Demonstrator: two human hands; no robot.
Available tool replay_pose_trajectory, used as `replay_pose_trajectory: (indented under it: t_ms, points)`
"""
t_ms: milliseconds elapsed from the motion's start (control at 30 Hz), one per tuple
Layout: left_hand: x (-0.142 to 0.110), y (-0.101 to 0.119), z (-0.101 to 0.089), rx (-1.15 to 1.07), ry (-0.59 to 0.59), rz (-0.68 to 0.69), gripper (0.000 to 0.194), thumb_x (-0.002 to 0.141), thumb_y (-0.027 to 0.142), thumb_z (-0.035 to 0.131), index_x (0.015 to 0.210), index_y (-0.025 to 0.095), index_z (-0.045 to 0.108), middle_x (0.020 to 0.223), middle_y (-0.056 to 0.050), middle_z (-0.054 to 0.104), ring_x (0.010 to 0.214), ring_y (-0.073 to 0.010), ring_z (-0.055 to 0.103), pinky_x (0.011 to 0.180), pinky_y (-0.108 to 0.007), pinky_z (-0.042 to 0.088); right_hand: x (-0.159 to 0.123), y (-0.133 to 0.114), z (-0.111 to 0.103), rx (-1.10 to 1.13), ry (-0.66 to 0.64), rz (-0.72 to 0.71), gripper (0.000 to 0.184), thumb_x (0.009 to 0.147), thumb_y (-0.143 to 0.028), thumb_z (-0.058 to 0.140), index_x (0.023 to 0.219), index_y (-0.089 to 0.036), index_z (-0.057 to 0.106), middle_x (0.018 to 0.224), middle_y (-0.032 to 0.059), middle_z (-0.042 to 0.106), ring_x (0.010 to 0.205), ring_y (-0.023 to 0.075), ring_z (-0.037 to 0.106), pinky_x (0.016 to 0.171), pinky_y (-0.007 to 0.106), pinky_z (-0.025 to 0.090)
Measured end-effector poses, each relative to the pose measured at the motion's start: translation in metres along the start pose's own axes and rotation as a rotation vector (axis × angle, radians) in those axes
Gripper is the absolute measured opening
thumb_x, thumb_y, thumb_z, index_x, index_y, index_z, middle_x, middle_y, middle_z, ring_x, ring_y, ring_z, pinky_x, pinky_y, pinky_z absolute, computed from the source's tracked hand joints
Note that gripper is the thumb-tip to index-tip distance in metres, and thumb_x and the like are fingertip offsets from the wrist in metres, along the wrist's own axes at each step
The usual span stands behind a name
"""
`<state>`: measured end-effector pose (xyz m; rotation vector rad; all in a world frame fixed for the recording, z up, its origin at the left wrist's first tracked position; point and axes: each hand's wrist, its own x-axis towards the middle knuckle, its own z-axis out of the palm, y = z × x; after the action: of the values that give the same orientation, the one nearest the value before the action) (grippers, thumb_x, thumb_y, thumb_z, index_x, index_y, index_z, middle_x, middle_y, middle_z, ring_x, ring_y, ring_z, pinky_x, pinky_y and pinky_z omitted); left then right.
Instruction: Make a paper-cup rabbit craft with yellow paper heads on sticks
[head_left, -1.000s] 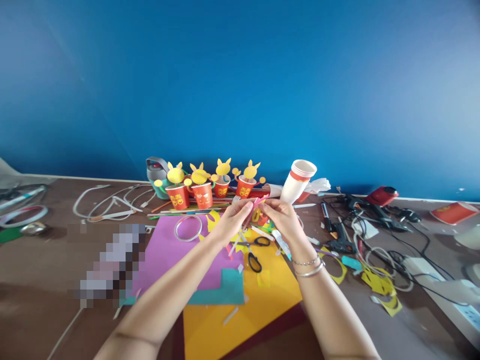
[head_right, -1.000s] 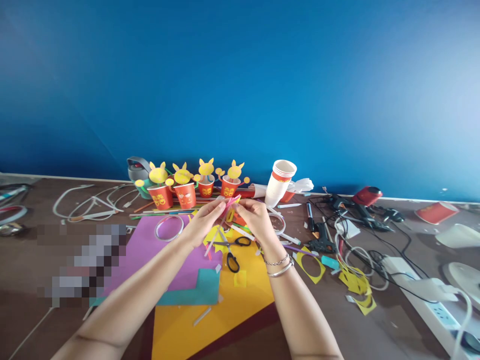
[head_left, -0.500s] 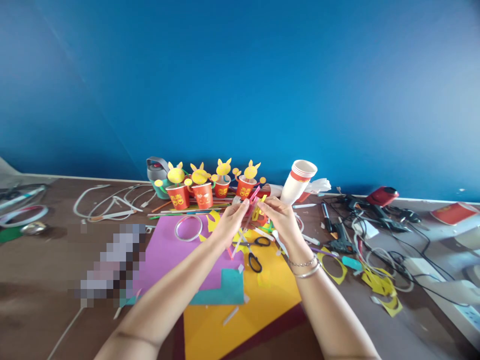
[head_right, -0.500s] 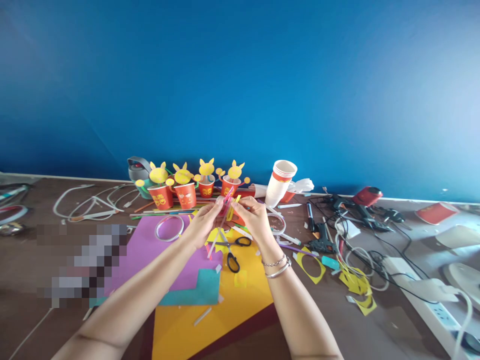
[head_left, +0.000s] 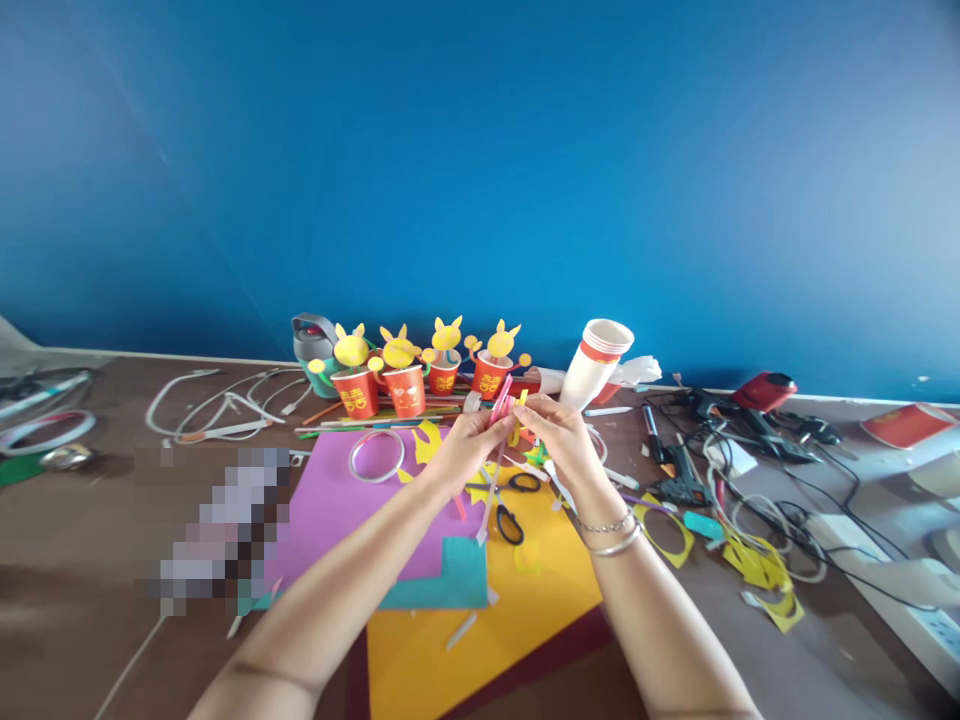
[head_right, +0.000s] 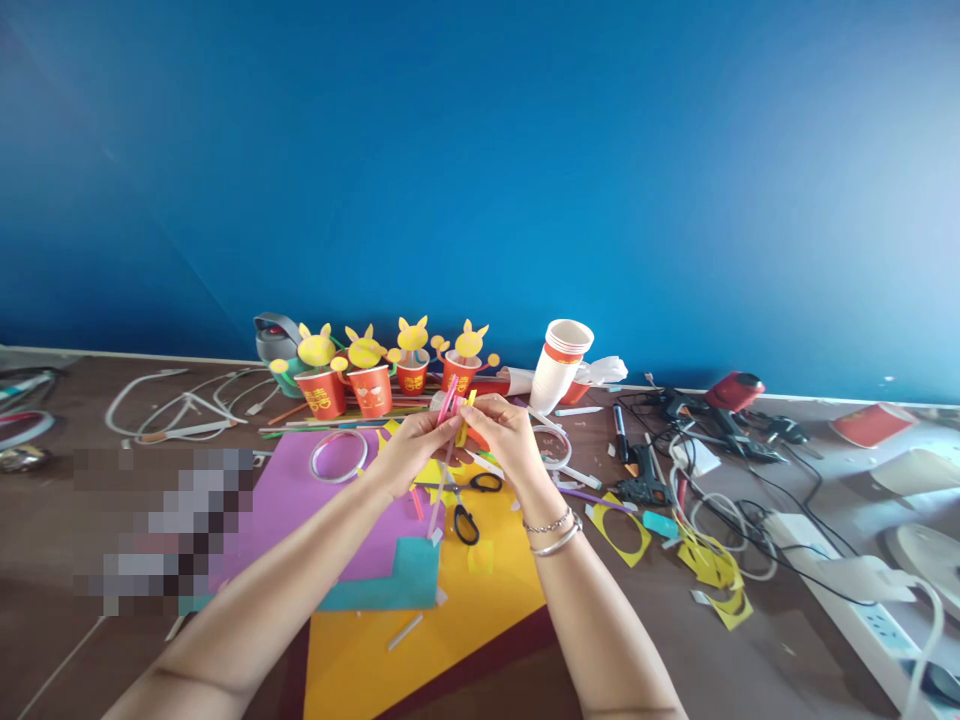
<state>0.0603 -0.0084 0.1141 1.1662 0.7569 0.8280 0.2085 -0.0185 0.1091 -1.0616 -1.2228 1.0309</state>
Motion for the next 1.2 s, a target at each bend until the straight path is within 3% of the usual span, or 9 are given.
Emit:
replay_pose_trajectory:
  t_ms: [133, 333, 467, 600, 700, 867, 1000, 1067, 1200]
  points:
    - [0.001, -0.002, -0.001, 0.001, -0.051, -0.008, 0.057, 0.066, 0.063, 0.070, 0.086, 0.010, 0.067, 0.076, -0.011, 0.072, 0.059, -0.0172, 0.069, 0.057, -0.025, 0.051, -0.005, -0.008, 0.002, 0.089, -0.158, 0.131, 0.032, 0.074, -0.048, 0.071, 0.073, -0.016, 0.069, 0.064, 0.0012, 0.061, 0.052, 0.0108, 0.052, 0.046, 0.023, 0.042]
    - [0.000, -0.004, -0.002, 0.047, -0.119, -0.067, 0.053, 0.062, 0.060, 0.075, 0.077, 0.010, 0.068, 0.069, -0.009, 0.071, 0.059, -0.0186, 0.068, 0.059, -0.028, 0.052, -0.008, -0.012, 0.003, 0.108, -0.216, 0.172, 0.032, 0.074, -0.049, 0.070, 0.071, -0.017, 0.071, 0.062, 0.0014, 0.064, 0.051, 0.0130, 0.057, 0.043, 0.023, 0.043]
    - [-0.002, -0.003, 0.002, 0.016, -0.173, -0.113, 0.052, 0.057, 0.058, 0.079, 0.076, 0.011, 0.068, 0.067, -0.007, 0.069, 0.061, -0.0183, 0.067, 0.060, -0.029, 0.053, -0.007, -0.010, 0.002, 0.086, -0.213, 0.209, 0.037, 0.075, -0.052, 0.069, 0.089, -0.018, 0.075, 0.065, 0.0026, 0.066, 0.055, 0.0160, 0.062, 0.040, 0.023, 0.044]
    - [-0.001, -0.002, 0.005, -0.041, -0.080, -0.023, 0.055, 0.060, 0.060, 0.077, 0.083, 0.011, 0.069, 0.071, -0.007, 0.069, 0.059, -0.0167, 0.066, 0.060, -0.029, 0.053, -0.007, -0.008, 0.002, 0.145, -0.306, 0.205, 0.043, 0.081, -0.054, 0.063, 0.108, -0.021, 0.070, 0.066, 0.0011, 0.065, 0.053, 0.0136, 0.059, 0.039, 0.021, 0.043]
    - [0.000, -0.003, 0.006, -0.058, -0.030, -0.006, 0.054, 0.060, 0.058, 0.078, 0.085, 0.011, 0.069, 0.070, -0.006, 0.069, 0.060, -0.0167, 0.067, 0.062, -0.029, 0.053, -0.008, -0.005, 0.003, 0.147, -0.290, 0.200, 0.041, 0.078, -0.054, 0.066, 0.099, -0.019, 0.072, 0.061, -0.0006, 0.062, 0.050, 0.0108, 0.056, 0.041, 0.020, 0.043]
    - [-0.002, -0.002, 0.004, -0.043, -0.189, -0.121, 0.048, 0.059, 0.050, 0.082, 0.088, 0.013, 0.069, 0.076, -0.007, 0.071, 0.067, -0.0180, 0.069, 0.068, -0.030, 0.054, -0.008, -0.001, 0.001, 0.078, -0.289, 0.296, 0.038, 0.074, -0.052, 0.070, 0.094, -0.019, 0.074, 0.055, -0.0014, 0.062, 0.045, 0.0124, 0.055, 0.038, 0.022, 0.042]
    - [0.002, 0.001, -0.010, 0.021, -0.248, -0.132, 0.044, 0.067, 0.049, 0.077, 0.091, 0.013, 0.070, 0.085, -0.010, 0.073, 0.078, -0.0186, 0.069, 0.075, -0.029, 0.052, -0.002, -0.003, -0.006, 0.202, -0.170, 0.224, 0.028, 0.073, -0.047, 0.072, 0.079, -0.020, 0.073, 0.069, 0.0036, 0.071, 0.063, 0.0194, 0.066, 0.054, 0.029, 0.053]
    - [0.007, 0.000, -0.018, 0.080, -0.149, -0.097, 0.043, 0.074, 0.050, 0.069, 0.096, 0.013, 0.069, 0.088, -0.011, 0.072, 0.078, -0.0183, 0.069, 0.070, -0.027, 0.051, 0.004, -0.003, -0.012, 0.289, -0.054, 0.192, 0.024, 0.072, -0.044, 0.072, 0.076, -0.020, 0.071, 0.075, 0.0050, 0.073, 0.073, 0.0219, 0.069, 0.067, 0.033, 0.056]
    - [0.021, -0.014, -0.030, 0.383, 0.332, 0.154, 0.031, 0.075, 0.034, 0.067, 0.100, 0.015, 0.065, 0.093, -0.009, 0.070, 0.067, -0.0146, 0.065, 0.060, -0.023, 0.047, 0.015, -0.001, -0.030, 0.453, 0.183, 0.139, 0.023, 0.072, -0.039, 0.074, 0.082, -0.020, 0.068, 0.071, 0.0033, 0.071, 0.074, 0.0210, 0.070, 0.078, 0.038, 0.057]
